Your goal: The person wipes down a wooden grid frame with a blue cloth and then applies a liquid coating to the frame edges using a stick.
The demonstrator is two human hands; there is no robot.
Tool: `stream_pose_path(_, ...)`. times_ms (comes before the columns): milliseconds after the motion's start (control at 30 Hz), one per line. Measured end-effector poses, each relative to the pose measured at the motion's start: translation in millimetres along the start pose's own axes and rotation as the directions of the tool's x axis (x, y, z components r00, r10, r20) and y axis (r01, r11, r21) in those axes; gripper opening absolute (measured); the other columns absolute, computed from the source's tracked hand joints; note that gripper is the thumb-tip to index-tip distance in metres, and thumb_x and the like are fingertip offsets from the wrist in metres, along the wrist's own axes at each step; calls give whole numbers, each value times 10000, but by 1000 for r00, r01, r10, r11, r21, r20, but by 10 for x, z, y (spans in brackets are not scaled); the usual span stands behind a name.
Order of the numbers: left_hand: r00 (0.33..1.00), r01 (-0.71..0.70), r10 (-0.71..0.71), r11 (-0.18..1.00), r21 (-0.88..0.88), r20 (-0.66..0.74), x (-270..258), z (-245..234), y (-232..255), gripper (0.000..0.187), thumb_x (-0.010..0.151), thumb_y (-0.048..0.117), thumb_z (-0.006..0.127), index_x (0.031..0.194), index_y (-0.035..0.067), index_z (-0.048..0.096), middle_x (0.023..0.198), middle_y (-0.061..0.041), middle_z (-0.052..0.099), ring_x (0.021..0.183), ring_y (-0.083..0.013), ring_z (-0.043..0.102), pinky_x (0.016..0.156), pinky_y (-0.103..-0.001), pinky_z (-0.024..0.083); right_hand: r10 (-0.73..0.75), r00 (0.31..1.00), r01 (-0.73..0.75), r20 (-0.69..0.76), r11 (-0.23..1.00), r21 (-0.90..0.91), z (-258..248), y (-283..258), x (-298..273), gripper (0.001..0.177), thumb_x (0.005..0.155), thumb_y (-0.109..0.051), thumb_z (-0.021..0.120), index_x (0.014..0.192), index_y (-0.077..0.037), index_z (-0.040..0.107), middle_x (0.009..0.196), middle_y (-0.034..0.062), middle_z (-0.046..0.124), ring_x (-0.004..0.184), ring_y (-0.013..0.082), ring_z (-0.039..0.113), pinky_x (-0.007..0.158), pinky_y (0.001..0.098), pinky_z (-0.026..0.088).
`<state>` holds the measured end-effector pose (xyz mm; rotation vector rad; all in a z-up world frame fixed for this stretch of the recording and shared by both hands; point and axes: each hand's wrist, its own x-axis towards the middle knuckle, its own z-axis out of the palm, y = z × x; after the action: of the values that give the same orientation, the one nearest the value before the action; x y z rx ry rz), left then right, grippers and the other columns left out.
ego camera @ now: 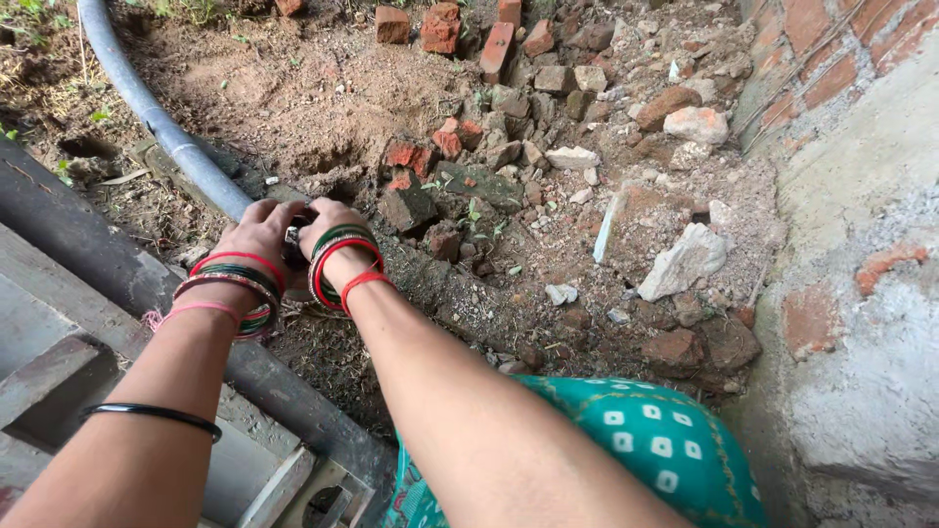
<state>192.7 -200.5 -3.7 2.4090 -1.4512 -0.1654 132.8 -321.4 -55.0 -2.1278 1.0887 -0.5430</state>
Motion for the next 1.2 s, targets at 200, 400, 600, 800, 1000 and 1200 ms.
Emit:
stream_pose_path(200,988,-26,-1,985,-173,-155,-59,-167,13,890,643,182,886,1460,250,541,1504,-164,486,1295,-415,570,1106,-467,466,-5,999,12,40,983,-183,-488,-559,-139,349,828,-219,704,1163,-128,726,1186,180,714,1124,361,684,961,450,558)
stream_pose_path(400,933,-194,145,973,-122,-328,-376,-664,211,834,610,165,890,1384,212,582,1393,-170,556,1304,-402,557,1097,-454,464,-52,998,50,-33,997,-64,-973,-999,-629,373,818,-227,692,1180,-143,725,1151,217,719,1085,378,699,935,463,568)
stream_pose_path(600,939,-94,45,987,-128,-340,-1048,-1449,330,899,568,227,911,1400,246,571,1371,-145,556,1243,-382,578,1081,-450,470,-125,990,123,-63,992,-30,-1230,-1690,-1152,394,750,-258,725,1117,-117,745,1130,201,734,1068,355,714,928,437,575)
stream_pose_path(800,912,-35,-18,992,-122,-411,-1957,-2320,139,867,576,294,904,1387,291,596,1398,-151,553,1264,-380,569,1087,-452,468,-216,976,214,21,974,73,-1336,-2585,-1822,382,704,-222,719,1061,-91,757,1064,199,749,1012,327,741,906,412,584)
stream_pose_path(1000,883,292,-298,954,-72,-363,-3208,-3050,-388,956,549,363,904,1444,355,568,1332,-171,536,1264,-412,506,1057,-490,449,-358,864,249,355,915,316,-1058,-3554,-2737,236,710,-118,714,913,-14,775,843,155,793,686,240,787,614,378,652)
stream_pose_path(1200,802,376,-447,893,-245,-396,-4745,-3373,-1073,886,518,327,856,1372,240,636,1276,-163,569,1199,-359,606,1023,-452,511,-441,598,96,669,869,486,-237,-4277,-3764,180,820,-82,663,919,27,767,783,150,767,544,193,721,456,315,599)
